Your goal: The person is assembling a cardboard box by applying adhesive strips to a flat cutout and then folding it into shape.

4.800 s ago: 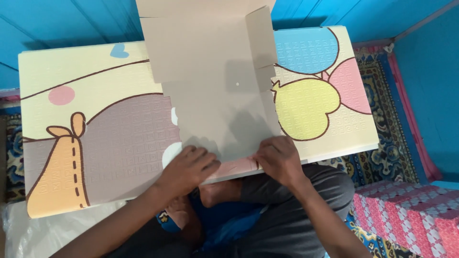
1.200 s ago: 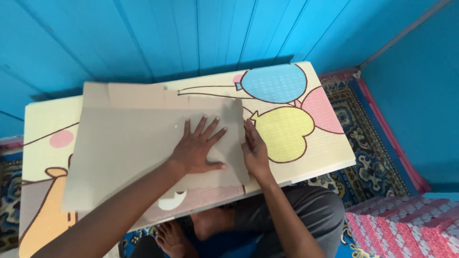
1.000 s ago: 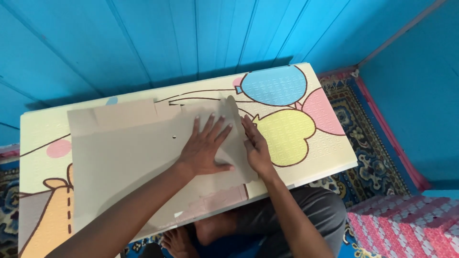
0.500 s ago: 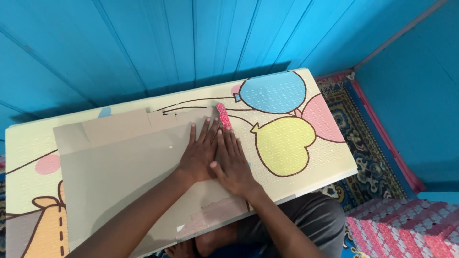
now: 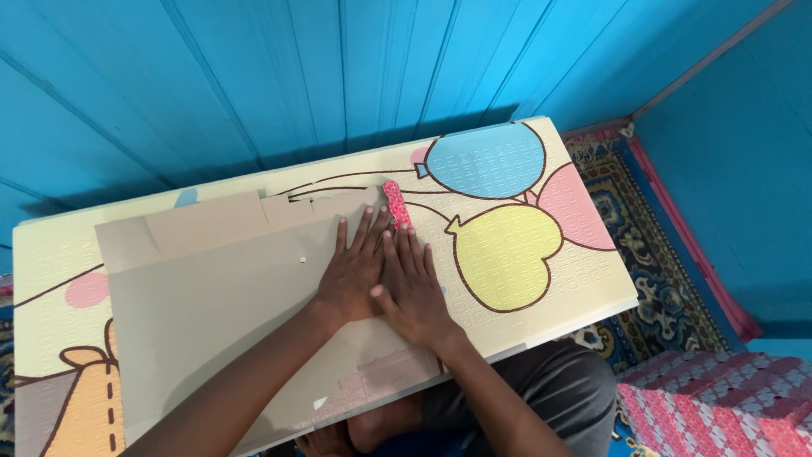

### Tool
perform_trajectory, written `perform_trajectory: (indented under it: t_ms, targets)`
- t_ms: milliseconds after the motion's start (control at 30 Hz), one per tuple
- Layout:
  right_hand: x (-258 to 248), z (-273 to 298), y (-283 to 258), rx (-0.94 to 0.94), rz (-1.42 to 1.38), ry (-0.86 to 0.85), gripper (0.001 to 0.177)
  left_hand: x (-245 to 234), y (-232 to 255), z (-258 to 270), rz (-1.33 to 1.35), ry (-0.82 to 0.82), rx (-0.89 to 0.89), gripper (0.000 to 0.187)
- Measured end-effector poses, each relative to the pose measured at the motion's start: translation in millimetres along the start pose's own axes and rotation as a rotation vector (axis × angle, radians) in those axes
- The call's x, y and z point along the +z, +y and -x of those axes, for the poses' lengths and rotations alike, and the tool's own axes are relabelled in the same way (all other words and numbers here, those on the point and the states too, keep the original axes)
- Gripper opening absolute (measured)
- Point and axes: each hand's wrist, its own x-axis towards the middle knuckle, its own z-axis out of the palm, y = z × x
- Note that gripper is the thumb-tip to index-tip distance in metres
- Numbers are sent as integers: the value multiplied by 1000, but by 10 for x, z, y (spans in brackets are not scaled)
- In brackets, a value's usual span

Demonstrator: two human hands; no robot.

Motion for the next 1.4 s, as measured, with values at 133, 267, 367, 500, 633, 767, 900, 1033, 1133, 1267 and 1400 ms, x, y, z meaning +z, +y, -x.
perform_trajectory:
  t_ms: [133, 267, 367, 500, 633, 767, 900, 1033, 1133, 1267, 1400]
  targets:
    - [-54, -24, -7, 45, -11, -75, 85, -6, 10, -8, -40, -11, -9, 119]
    - [-309, 23, 72, 120, -632, 13, 97, -39, 32, 36, 16, 17, 1, 127]
    - [-296, 74, 493, 189, -1000, 213, 98, -47, 44, 50, -11, 42, 17, 129]
    - [-614, 329, 568, 342, -971, 314, 54, -172, 82, 69, 28, 15, 40, 125]
    - [-561, 655, 690, 460, -810, 160, 47, -194, 197, 33, 45, 97, 97, 109]
    - [-590, 788, 453, 424, -615, 120, 61, -189, 363, -50, -22, 208, 166, 97]
    - [-563, 755, 506, 430, -587, 177, 54, -90, 456, -187, 1, 197, 186, 94]
    - [-560, 762, 594, 367, -388, 233, 35, 33, 529, -276, 96, 218, 170, 84]
    - [-636, 807, 594, 235, -286, 216, 29, 72, 536, -248, 134, 220, 175, 82]
    - [-826, 937, 555, 14, -166, 141, 40, 102, 518, -188, 146, 234, 208, 80]
    - [-833, 978, 645, -94, -132, 115, 27, 185, 481, -221, 110, 275, 213, 77]
